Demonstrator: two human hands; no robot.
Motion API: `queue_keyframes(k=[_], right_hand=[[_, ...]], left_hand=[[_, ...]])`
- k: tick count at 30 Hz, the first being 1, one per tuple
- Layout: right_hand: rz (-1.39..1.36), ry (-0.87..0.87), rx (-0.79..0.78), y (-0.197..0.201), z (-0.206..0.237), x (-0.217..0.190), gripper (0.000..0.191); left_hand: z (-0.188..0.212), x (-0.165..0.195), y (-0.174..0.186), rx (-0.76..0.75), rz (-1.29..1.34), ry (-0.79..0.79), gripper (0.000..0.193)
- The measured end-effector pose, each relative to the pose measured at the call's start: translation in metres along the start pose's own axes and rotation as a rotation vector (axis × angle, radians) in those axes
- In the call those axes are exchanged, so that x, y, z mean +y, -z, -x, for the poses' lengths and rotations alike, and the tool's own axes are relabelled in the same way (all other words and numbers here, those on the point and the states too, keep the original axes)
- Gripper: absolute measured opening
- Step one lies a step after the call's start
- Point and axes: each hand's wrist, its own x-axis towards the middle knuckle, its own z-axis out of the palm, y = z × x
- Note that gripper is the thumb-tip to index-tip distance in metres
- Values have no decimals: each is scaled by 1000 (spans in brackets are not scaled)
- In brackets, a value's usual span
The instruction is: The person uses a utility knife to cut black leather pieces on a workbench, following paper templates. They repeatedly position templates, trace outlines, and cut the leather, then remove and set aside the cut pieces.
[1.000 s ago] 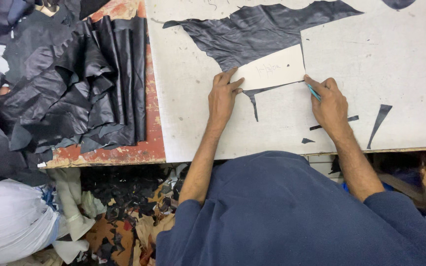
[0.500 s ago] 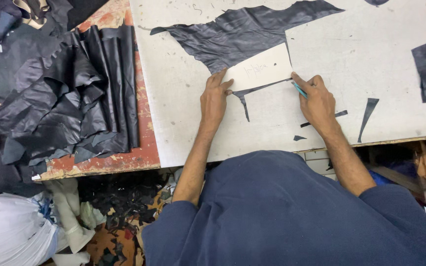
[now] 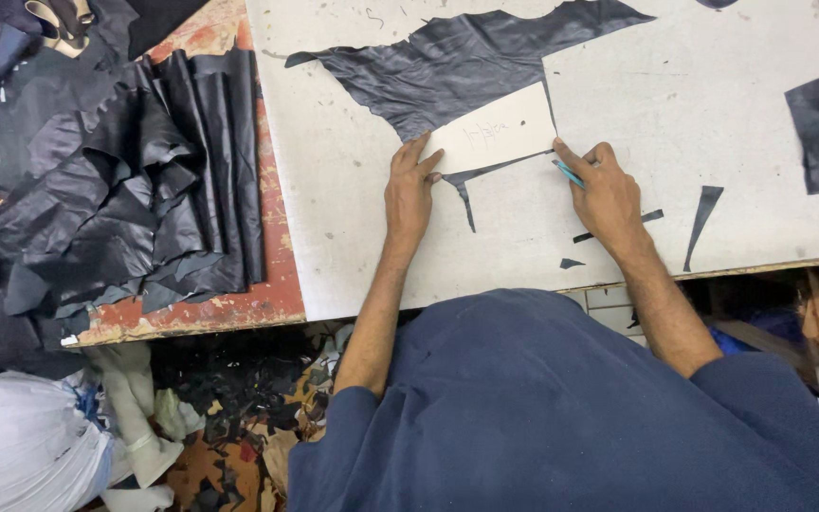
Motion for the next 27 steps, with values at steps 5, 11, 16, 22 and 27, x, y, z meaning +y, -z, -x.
queue_keyframes(k=[5,11,16,22,27], right_hand=[[-16,17,23,2,1,-2,46],[-68,-7,-10,2,1,3,44],[-77,-6,-25,5,-1,2,44],[-107,-45,-39,8,1,-2,46],[-249,35,92,21,23,5,52]], left_hand=[[-3,7,4,-3,-39,5,36],[-9,10,9,-83,-301,-283,28],[-46,-3,-10,-272,-651,-559,18],[-90,7,-56,-348,-790,-841,87],[-105,18,-72,-595,-921,-739,105]])
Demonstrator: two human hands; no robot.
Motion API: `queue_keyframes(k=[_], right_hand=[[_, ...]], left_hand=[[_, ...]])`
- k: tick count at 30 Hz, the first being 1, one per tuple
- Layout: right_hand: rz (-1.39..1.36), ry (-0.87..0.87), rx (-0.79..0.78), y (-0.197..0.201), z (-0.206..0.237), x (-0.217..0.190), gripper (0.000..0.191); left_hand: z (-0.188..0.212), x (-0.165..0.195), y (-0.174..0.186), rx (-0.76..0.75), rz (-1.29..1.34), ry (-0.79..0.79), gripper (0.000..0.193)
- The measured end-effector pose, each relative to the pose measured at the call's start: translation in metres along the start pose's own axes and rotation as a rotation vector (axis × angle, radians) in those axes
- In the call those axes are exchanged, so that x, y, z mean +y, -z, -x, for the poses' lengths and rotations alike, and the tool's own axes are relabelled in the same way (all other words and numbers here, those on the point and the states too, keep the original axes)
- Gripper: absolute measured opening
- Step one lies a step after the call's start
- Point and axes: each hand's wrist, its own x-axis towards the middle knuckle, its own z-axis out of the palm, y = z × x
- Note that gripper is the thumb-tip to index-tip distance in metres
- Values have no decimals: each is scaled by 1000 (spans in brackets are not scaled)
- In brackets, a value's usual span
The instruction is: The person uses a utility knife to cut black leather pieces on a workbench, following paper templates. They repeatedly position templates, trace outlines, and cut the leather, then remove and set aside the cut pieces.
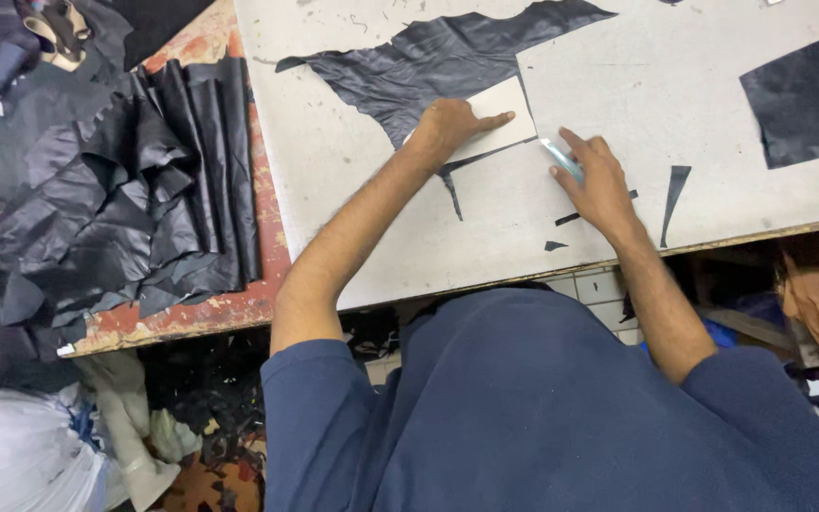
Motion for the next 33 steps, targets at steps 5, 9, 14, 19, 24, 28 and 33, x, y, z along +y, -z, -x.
queue_keyframes(k=[5,9,14,19,24,28,33], right_hand=[[-369,-444,-78,24,69,0,36],[-255,-677,-108,52,107,28,40],[284,-401,-70,123,139,110,32],[493,-456,-273,180,145,177,33],[764,-302,-460,185,141,202,24],[803,-243,-468,183,141,205,21],[837,-136,-376,180,150,200,15]], left_hand=[[-2,-3,-1,10,45,-28,105],[-4,-6,-1,30,81,-26,101],[3,-8,8,28,62,-23,95],[13,-7,20,105,27,-11,96],[15,-4,30,90,-21,-20,96],[15,-4,36,82,-2,-10,99],[15,-3,41,16,-62,-11,102]])
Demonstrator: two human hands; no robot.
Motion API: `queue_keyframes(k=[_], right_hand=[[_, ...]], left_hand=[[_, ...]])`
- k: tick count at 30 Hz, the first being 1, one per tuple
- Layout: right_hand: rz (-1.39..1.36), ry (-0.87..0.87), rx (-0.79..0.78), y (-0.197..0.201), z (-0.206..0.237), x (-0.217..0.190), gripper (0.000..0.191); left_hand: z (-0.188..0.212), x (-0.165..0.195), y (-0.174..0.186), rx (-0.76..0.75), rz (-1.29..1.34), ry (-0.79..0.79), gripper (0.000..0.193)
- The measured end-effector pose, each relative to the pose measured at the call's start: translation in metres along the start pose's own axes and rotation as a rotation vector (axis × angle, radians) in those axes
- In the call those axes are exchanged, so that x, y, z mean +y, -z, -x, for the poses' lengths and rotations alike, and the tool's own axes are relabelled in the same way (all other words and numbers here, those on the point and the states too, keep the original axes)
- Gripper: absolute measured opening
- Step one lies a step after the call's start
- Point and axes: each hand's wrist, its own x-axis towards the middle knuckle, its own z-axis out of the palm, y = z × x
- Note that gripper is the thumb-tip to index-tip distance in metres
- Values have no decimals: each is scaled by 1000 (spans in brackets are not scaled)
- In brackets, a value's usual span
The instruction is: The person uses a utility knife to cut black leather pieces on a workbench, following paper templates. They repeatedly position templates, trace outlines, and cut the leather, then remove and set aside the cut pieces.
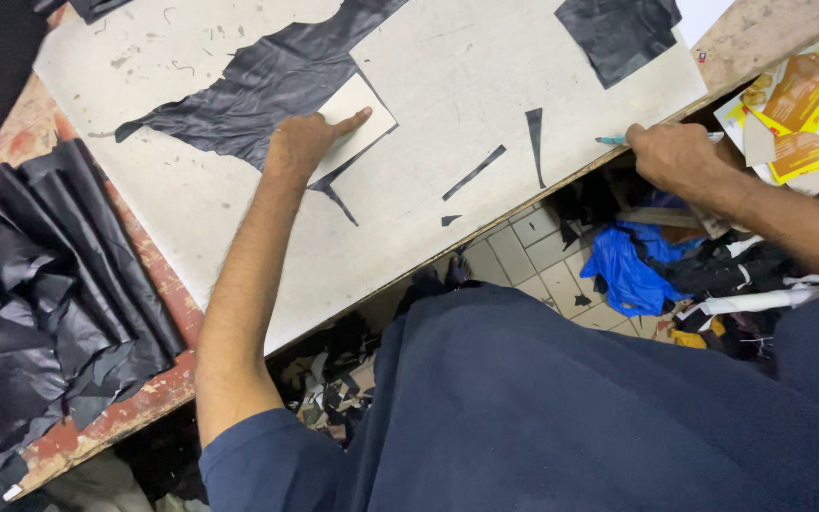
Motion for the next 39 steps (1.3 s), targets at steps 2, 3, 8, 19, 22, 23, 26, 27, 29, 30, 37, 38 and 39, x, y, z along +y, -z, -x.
queue_keyframes(k=[2,3,8,19,22,23,26,27,29,30,37,38,39], right_hand=[[6,-13,46,-3,6,-8,14],[13,-22,70,-3,9,-12,14],[83,-27,166,20,19,-40,15],[-235,11,-129,62,-8,-260,21],[-121,-39,-112,62,-11,-273,20],[-119,-14,-81,62,-10,-274,17],[-103,12,-3,57,-4,-279,15],[-86,-2,23,54,-4,-282,13],[-70,-32,31,50,-1,-289,11],[-59,-55,18,49,0,-292,12],[-289,-320,168,52,37,-338,20],[-193,-376,222,55,47,-347,18],[-98,-432,273,57,57,-357,18]], left_hand=[[1,1,-1,-9,7,1,103],[1,1,-2,-9,9,-2,103],[0,0,-12,86,31,-13,98],[-22,-14,-45,94,191,-142,91],[-30,-17,-52,137,292,-175,86],[-32,-17,-54,138,303,-178,84],[-35,-14,-60,124,307,-182,83],[-36,-13,-59,110,282,-170,86],[-35,-13,-57,66,307,-163,86],[-34,-12,-54,46,357,-169,84],[-27,-21,-25,-3,395,-145,72],[-27,-23,-21,-15,453,-127,49],[-27,-24,-18,-28,512,-113,40]])
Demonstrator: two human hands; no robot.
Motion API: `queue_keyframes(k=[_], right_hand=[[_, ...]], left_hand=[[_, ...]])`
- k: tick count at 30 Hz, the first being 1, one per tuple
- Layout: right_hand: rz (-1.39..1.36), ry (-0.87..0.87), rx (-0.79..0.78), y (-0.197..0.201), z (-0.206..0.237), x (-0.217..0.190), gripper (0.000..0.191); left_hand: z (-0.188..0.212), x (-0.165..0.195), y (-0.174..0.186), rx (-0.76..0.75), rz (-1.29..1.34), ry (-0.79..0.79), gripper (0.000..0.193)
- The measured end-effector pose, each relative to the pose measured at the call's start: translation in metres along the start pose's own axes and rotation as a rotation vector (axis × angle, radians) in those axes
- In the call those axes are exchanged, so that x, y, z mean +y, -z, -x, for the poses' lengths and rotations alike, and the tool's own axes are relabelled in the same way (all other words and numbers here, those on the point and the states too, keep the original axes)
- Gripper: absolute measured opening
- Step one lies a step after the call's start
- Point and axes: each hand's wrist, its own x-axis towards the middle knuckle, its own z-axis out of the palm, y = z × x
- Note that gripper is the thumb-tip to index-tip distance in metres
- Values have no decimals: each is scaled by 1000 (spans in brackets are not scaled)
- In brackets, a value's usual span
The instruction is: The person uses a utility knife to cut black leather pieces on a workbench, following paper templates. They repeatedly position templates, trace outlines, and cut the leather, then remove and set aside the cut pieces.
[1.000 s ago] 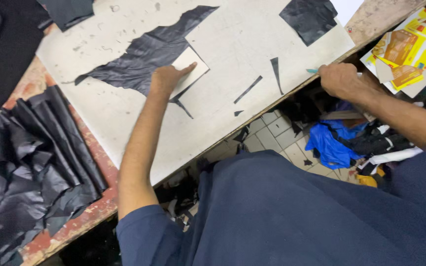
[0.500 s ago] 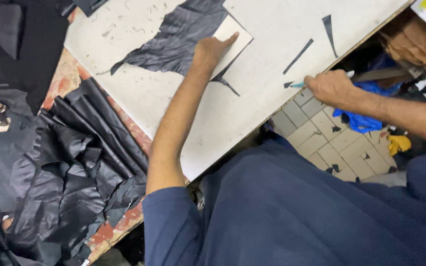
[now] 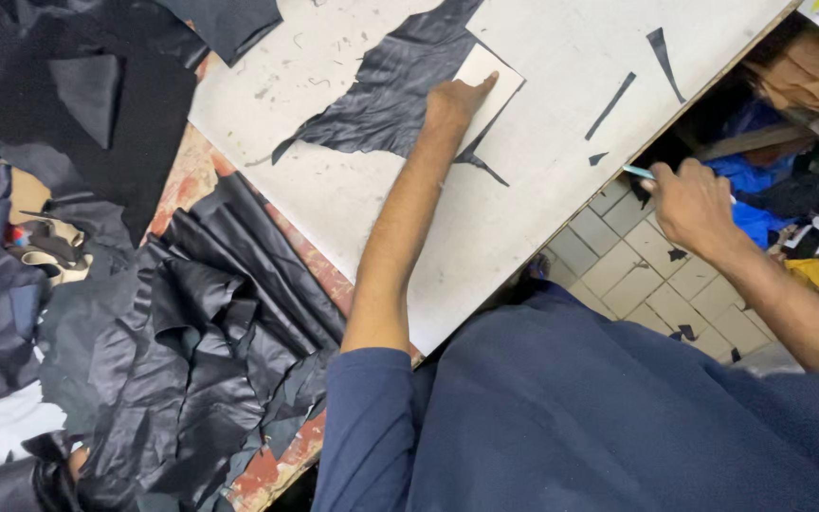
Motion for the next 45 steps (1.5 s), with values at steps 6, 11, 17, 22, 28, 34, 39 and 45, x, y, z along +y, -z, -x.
queue_keyframes(k=[6,11,17,22,28,34,39,45], right_hand=[[-641,-411,-703,40,9,-19,35],[-1381,-411,-616,59,-2,-71,43],[-1647,-335,-485,74,-11,-109,40],[-1647,-307,-472,79,-19,-119,39],[-1638,-272,-463,70,-31,-125,35],[-1638,-196,-421,50,-47,-99,37],[-1012,22,-301,32,-105,-76,28],[-654,649,-12,9,-192,-121,32]], left_hand=[[9,-5,16,-32,317,170,87],[33,-10,30,-153,464,144,70],[39,-13,34,-161,309,4,47],[32,-17,21,-173,258,12,46],[27,-19,11,-106,145,-53,34],[31,-14,21,12,165,-100,50],[36,-5,36,-162,324,124,57],[11,-1,25,-80,304,217,68]])
